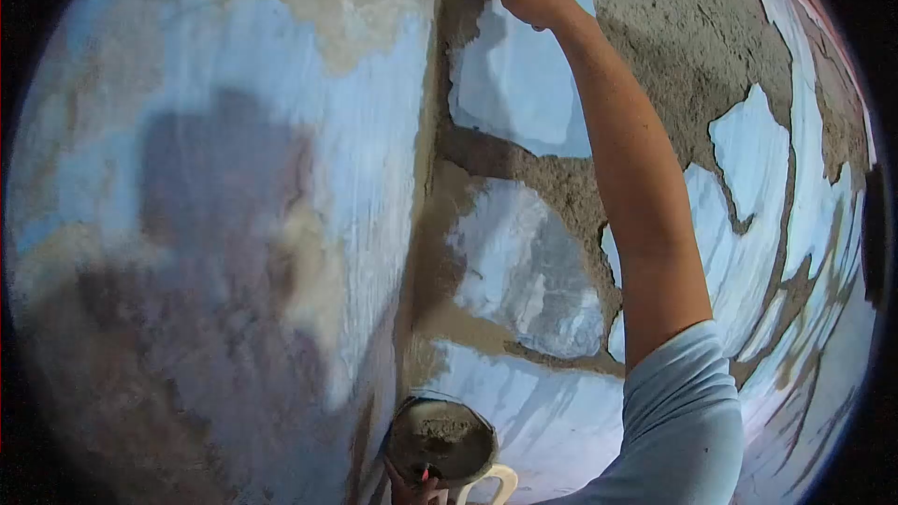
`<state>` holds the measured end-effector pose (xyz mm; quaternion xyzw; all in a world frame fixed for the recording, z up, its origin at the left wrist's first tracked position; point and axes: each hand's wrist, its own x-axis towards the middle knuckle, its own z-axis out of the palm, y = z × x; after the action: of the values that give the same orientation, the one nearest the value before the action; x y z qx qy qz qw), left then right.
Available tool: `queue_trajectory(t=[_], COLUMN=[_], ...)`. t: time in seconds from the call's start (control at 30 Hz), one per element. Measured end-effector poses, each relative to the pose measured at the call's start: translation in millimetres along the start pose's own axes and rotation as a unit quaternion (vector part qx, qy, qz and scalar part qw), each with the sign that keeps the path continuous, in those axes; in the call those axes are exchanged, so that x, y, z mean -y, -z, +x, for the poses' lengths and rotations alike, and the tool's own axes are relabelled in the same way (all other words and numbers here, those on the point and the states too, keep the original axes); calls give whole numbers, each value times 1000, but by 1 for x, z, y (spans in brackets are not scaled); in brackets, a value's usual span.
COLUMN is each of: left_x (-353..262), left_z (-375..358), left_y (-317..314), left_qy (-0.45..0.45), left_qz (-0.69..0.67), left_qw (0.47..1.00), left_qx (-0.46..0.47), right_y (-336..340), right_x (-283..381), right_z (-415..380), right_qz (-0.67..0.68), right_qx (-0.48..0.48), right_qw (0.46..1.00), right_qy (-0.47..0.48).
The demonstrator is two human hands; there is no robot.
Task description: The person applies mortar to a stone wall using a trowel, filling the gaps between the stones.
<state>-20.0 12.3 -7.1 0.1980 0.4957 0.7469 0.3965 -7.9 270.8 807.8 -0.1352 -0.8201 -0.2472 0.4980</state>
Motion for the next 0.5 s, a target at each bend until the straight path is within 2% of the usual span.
queue_trajectory(t=[0.03,0.1,0.17,0.2,0.27,0.3,0.37,0.4,0.47,0.5], left_x=[-4,-17,-17,9,43,55,58,58,32,17], left_z=[-5,-17,-27,-4,17,20,16,16,7,1], left_y=[-2,-8,-8,8,22,26,30,33,25,17], left_qy=[5,15,25,51,2,-72,-76,-8,34,7], left_qz=[0,-3,-2,37,191,302,286,156,48,71], left_qw=[1000,1000,1000,998,979,945,951,986,998,997], left_qx=[-1,-4,-5,-27,-75,-101,-89,-52,-11,-10], right_y=[-5,-34,-43,-45,-43,-48,-57,-59,-58,-58], right_x=[0,-14,-7,-1,15,14,15,15,25,30], right_z=[-7,-19,-39,-49,-69,-74,-84,-91,-111,-119], right_qz=[-13,-85,-74,-63,-40,-31,-13,4,8,10], right_qx=[9,-114,-95,-80,-51,-51,-52,-50,-34,-27], right_qw=[1000,979,984,990,997,998,999,999,999,1000], right_qy=[-10,143,132,101,40,24,-7,-9,-9,-9])
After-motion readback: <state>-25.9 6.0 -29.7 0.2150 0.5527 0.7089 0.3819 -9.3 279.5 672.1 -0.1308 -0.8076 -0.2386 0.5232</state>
